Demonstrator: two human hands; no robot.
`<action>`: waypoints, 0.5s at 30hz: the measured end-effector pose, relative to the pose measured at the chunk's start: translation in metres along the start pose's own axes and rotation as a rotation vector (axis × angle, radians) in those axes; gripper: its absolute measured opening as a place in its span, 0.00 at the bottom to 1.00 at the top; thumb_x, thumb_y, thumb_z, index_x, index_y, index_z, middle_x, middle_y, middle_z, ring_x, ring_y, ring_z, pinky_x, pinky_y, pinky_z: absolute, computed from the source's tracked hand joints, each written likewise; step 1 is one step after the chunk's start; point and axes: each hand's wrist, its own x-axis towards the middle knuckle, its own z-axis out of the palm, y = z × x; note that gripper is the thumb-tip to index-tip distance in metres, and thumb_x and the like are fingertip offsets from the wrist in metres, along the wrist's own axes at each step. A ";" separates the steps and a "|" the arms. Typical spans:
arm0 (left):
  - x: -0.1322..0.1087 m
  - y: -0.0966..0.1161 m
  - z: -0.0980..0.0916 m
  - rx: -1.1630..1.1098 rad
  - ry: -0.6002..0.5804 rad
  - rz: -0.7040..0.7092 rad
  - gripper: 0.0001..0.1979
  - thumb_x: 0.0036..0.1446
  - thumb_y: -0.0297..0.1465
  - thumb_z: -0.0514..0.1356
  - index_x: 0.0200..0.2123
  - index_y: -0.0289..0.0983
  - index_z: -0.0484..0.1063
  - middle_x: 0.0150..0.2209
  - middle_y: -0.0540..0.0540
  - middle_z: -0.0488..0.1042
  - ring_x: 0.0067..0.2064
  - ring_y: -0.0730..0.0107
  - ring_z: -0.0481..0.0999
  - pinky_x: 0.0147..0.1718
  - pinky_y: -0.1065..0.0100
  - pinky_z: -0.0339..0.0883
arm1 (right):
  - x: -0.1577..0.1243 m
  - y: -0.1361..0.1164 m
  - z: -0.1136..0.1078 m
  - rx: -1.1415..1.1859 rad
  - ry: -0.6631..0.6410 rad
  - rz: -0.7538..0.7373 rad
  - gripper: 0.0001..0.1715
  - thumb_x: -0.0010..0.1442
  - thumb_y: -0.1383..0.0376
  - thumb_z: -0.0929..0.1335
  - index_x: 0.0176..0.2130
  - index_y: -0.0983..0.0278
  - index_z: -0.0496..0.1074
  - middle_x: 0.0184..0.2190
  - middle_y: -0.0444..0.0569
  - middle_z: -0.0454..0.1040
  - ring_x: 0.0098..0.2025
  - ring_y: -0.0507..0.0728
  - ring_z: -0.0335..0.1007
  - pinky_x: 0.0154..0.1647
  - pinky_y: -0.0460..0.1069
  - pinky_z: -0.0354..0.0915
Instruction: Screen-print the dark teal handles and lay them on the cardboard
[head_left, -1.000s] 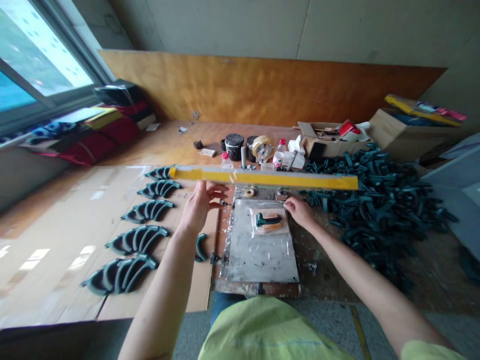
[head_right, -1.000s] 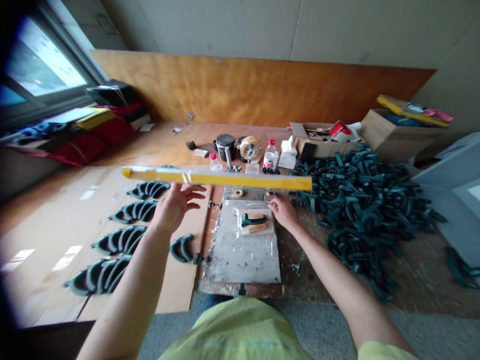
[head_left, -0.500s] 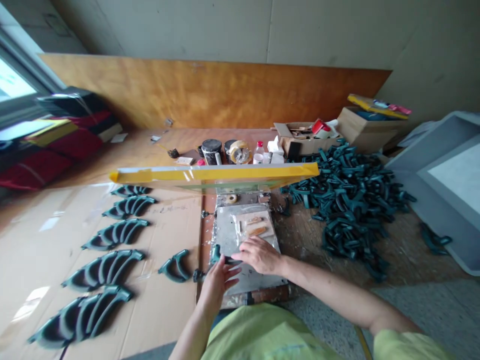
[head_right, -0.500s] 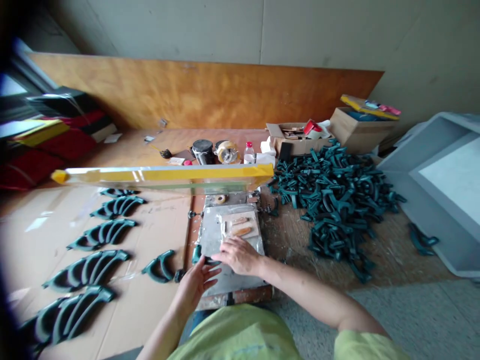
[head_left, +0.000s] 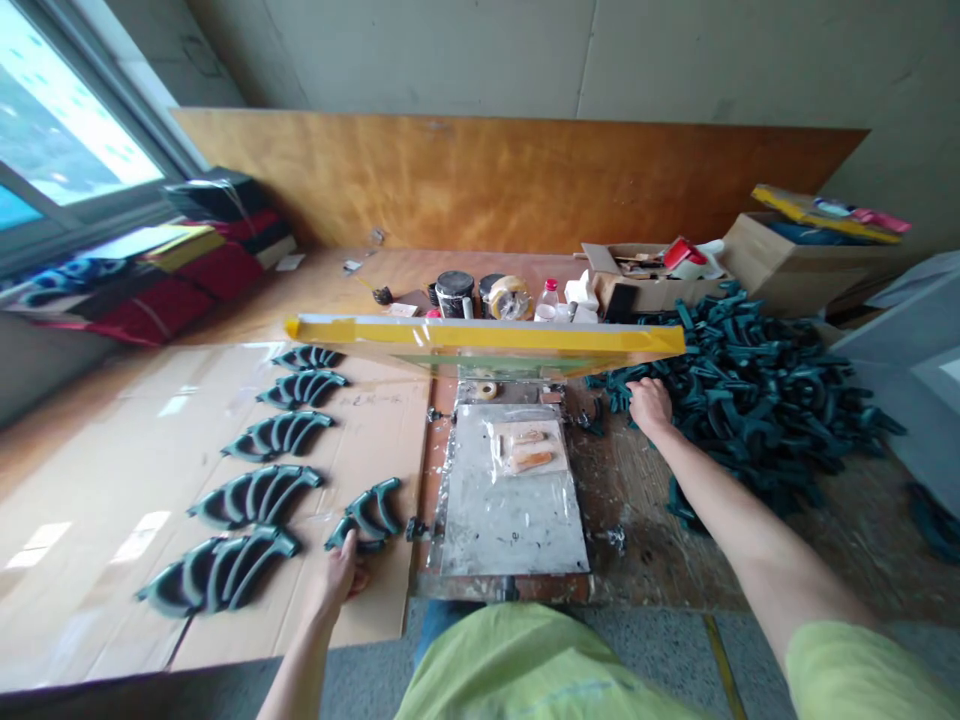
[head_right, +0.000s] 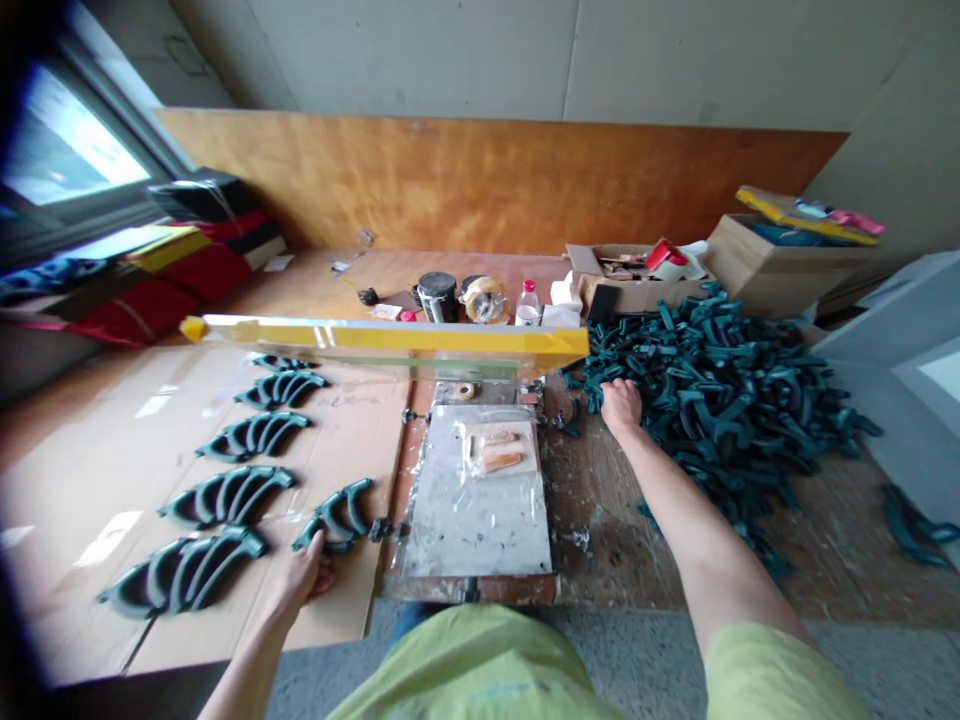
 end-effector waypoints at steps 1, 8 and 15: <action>-0.001 0.007 -0.003 0.073 -0.015 -0.024 0.23 0.56 0.52 0.45 0.21 0.41 0.62 0.12 0.46 0.64 0.18 0.60 0.71 0.18 0.64 0.64 | -0.010 -0.007 0.000 0.049 0.034 -0.019 0.19 0.61 0.72 0.62 0.48 0.66 0.75 0.40 0.57 0.73 0.46 0.62 0.64 0.48 0.53 0.60; -0.034 0.126 -0.013 -0.091 0.053 0.446 0.23 0.56 0.52 0.50 0.32 0.37 0.71 0.15 0.52 0.66 0.17 0.69 0.67 0.18 0.71 0.58 | -0.089 -0.125 0.003 0.530 0.053 -0.613 0.15 0.62 0.69 0.66 0.47 0.59 0.76 0.37 0.50 0.72 0.42 0.58 0.64 0.44 0.52 0.62; -0.094 0.276 -0.002 -0.875 -0.170 0.878 0.24 0.59 0.53 0.50 0.39 0.37 0.67 0.18 0.53 0.68 0.17 0.76 0.64 0.19 0.74 0.60 | -0.089 -0.177 -0.008 0.376 -0.064 -0.659 0.12 0.64 0.68 0.65 0.43 0.61 0.76 0.36 0.50 0.71 0.45 0.58 0.62 0.44 0.51 0.60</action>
